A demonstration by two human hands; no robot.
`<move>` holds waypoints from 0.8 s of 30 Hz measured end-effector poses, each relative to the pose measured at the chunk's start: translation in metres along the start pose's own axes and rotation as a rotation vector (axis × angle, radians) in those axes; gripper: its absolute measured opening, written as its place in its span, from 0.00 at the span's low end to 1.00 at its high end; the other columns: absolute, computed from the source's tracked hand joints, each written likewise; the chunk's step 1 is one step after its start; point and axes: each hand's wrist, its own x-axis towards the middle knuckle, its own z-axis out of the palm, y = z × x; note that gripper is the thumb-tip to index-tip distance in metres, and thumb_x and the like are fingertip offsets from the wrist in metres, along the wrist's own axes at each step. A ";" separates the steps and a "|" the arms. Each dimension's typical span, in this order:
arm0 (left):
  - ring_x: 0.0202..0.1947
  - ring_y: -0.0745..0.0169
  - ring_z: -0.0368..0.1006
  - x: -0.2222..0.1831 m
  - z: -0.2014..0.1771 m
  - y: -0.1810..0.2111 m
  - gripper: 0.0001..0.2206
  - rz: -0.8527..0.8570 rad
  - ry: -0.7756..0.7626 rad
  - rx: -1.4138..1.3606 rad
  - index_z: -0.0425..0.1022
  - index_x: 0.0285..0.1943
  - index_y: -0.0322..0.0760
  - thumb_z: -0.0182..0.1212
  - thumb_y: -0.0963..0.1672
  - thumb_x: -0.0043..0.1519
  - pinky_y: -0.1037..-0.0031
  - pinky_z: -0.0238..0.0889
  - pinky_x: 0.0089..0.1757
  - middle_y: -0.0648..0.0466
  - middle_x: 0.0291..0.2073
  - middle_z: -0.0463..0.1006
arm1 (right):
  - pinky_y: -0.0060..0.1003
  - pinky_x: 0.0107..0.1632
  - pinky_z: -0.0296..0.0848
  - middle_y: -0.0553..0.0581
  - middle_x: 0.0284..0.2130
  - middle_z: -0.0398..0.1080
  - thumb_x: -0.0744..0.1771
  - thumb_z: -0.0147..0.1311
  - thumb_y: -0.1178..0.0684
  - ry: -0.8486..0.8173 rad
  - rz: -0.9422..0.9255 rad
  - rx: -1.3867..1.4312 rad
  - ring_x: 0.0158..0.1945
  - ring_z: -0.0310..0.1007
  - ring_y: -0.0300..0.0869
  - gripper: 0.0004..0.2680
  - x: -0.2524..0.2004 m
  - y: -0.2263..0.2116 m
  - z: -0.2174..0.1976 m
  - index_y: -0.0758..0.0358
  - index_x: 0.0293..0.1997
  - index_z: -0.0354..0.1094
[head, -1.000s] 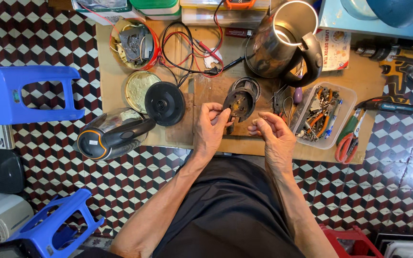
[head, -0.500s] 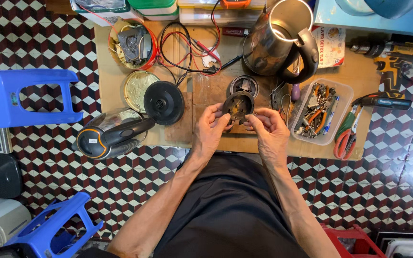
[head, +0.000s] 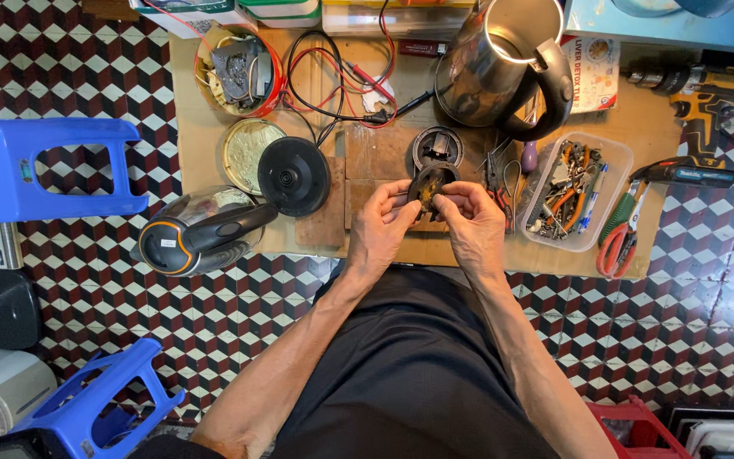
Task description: The person disassembles a black plastic kettle base, uses pliers to trim a small metal component, and reassembles the base. The person handles the base parts and a metal piece, then secures the base together.
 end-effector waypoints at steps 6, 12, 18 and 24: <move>0.46 0.64 0.79 0.001 0.000 0.002 0.18 -0.006 -0.018 0.018 0.69 0.64 0.28 0.61 0.39 0.65 0.77 0.75 0.46 0.45 0.48 0.82 | 0.24 0.40 0.73 0.52 0.35 0.75 0.68 0.60 0.60 0.020 -0.017 -0.018 0.35 0.74 0.32 0.06 -0.001 0.001 -0.001 0.69 0.48 0.69; 0.49 0.63 0.79 -0.002 0.000 0.009 0.19 -0.027 -0.031 0.071 0.69 0.64 0.29 0.61 0.40 0.65 0.77 0.74 0.49 0.44 0.50 0.82 | 0.24 0.39 0.74 0.51 0.35 0.75 0.68 0.59 0.60 -0.019 -0.023 -0.036 0.35 0.74 0.31 0.05 -0.002 -0.002 -0.003 0.69 0.47 0.71; 0.50 0.63 0.79 -0.002 0.001 0.008 0.19 -0.038 -0.050 0.045 0.70 0.64 0.29 0.62 0.41 0.64 0.77 0.73 0.50 0.44 0.50 0.81 | 0.22 0.39 0.72 0.49 0.35 0.74 0.68 0.59 0.60 -0.003 -0.058 -0.074 0.36 0.72 0.29 0.05 -0.005 -0.002 -0.003 0.68 0.47 0.71; 0.48 0.66 0.78 0.000 0.001 0.003 0.18 -0.040 -0.066 -0.008 0.71 0.64 0.29 0.62 0.41 0.65 0.78 0.72 0.49 0.46 0.49 0.82 | 0.21 0.38 0.71 0.49 0.35 0.74 0.69 0.59 0.60 0.003 -0.092 -0.121 0.36 0.71 0.28 0.04 -0.007 -0.003 -0.003 0.68 0.46 0.71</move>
